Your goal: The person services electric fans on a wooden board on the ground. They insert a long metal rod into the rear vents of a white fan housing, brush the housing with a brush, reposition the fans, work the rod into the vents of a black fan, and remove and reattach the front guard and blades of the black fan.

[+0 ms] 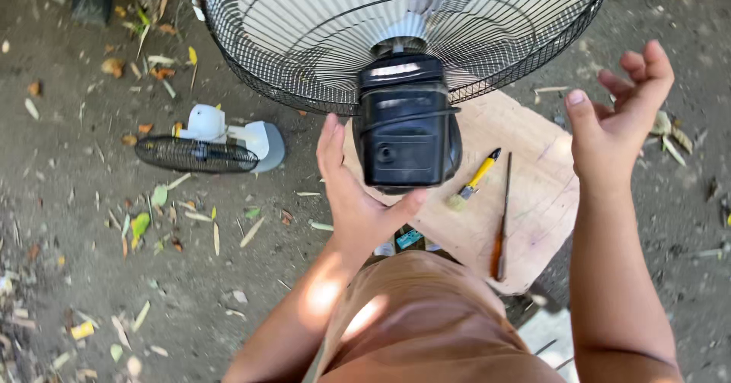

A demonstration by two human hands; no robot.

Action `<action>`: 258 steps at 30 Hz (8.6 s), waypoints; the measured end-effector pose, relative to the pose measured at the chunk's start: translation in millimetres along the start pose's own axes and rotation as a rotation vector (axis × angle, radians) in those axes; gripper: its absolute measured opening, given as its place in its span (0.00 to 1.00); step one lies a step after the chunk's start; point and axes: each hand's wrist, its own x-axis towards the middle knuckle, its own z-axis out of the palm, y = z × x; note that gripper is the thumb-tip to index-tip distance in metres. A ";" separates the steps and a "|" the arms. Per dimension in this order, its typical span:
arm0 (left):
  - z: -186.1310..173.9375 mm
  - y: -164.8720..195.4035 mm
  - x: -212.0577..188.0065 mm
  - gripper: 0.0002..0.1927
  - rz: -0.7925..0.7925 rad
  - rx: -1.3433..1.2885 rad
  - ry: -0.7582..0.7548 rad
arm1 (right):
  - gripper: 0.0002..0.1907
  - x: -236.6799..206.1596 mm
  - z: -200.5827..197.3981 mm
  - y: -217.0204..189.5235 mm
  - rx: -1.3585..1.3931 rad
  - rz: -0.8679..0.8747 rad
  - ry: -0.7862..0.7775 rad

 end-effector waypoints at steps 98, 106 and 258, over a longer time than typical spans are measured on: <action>36.5 54.5 0.8 0.65 -0.131 0.372 0.228 | 0.22 13.7 54.3 -87.4 -0.070 -0.403 -0.868; 30.6 49.6 5.1 0.55 -0.336 0.261 0.180 | 0.35 32.8 113.0 -115.9 0.058 -0.535 -0.635; -17.5 -27.4 44.5 0.40 0.243 -0.354 -0.464 | 0.11 -40.2 120.5 -213.4 -0.458 -0.545 -0.390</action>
